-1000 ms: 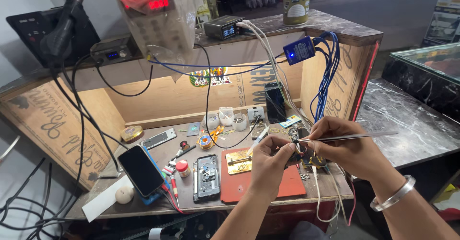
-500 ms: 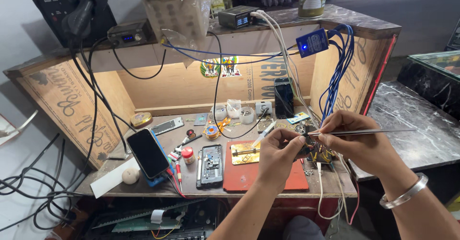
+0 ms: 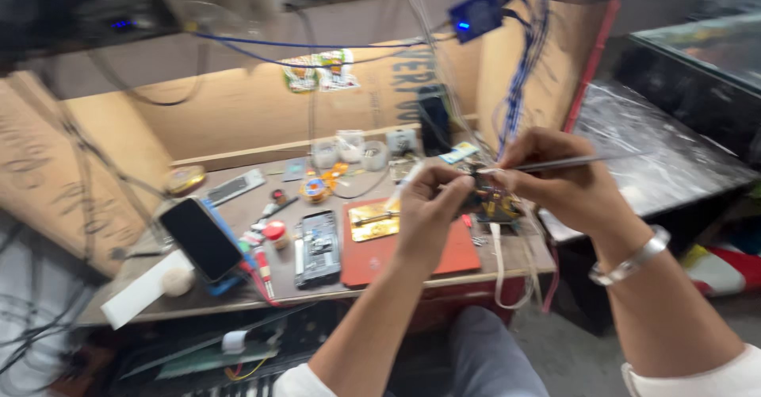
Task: The person sits at a repair workbench and uses a long pointed tool to work on a small circuit board with attached wires, holding the board steady with one hand while applying the tool to its components. They reposition the board and continue working on it throughout the clip.
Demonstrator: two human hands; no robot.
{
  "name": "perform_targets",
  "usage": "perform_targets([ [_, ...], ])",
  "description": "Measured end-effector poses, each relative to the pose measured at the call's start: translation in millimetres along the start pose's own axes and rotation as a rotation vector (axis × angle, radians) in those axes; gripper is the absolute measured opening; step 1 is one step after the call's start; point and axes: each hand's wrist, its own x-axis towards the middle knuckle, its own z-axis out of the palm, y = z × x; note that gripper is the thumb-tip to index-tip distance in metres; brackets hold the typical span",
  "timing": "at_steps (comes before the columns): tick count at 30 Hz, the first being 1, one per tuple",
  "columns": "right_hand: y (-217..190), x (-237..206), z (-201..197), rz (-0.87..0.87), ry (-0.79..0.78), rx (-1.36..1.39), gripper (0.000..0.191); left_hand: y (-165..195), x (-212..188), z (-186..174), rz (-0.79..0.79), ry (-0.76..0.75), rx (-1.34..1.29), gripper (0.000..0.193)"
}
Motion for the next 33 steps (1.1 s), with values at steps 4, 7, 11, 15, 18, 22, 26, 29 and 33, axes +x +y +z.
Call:
perform_targets([
  [4, -3.9, 1.9, -2.4, -0.040, -0.017, 0.072, 0.013, -0.3, 8.3, -0.6, -0.014, -0.048, -0.065, 0.010],
  [7, -6.9, 7.3, -1.7, -0.042, -0.023, 0.067, 0.013, 5.1, 9.3, 0.1, -0.024, -0.057, -0.090, 0.008],
  [11, -8.9, 6.8, -2.5, -0.044, -0.041, 0.069, 0.012, 9.8, 9.0, 1.2, -0.027, -0.078, -0.070, 0.007],
  [15, -9.5, 2.9, -5.0, -0.064, -0.045, 0.074, 0.013, 15.2, 6.7, 0.8, -0.027, -0.112, -0.005, 0.008],
  [18, -8.8, 2.8, -6.3, -0.064, -0.063, 0.091, 0.015, 15.1, 4.0, 2.5, -0.014, -0.123, -0.018, 0.008],
  [22, -7.8, 1.7, -8.7, -0.089, -0.098, 0.085, 0.018, 15.7, 5.1, 4.7, -0.037, -0.113, 0.015, 0.007],
  [26, -8.9, -0.5, -16.5, -0.057, -0.080, 0.119, 0.020, 16.4, 10.8, 7.5, -0.034, -0.155, 0.044, 0.008],
  [29, -11.7, 3.1, -20.0, -0.073, -0.095, 0.128, 0.021, 19.8, 15.2, 9.4, -0.059, -0.179, 0.029, 0.008],
  [33, -15.3, 8.0, -21.4, -0.084, -0.080, 0.110, 0.019, 26.8, 22.1, 11.3, -0.042, -0.211, 0.047, 0.010],
])
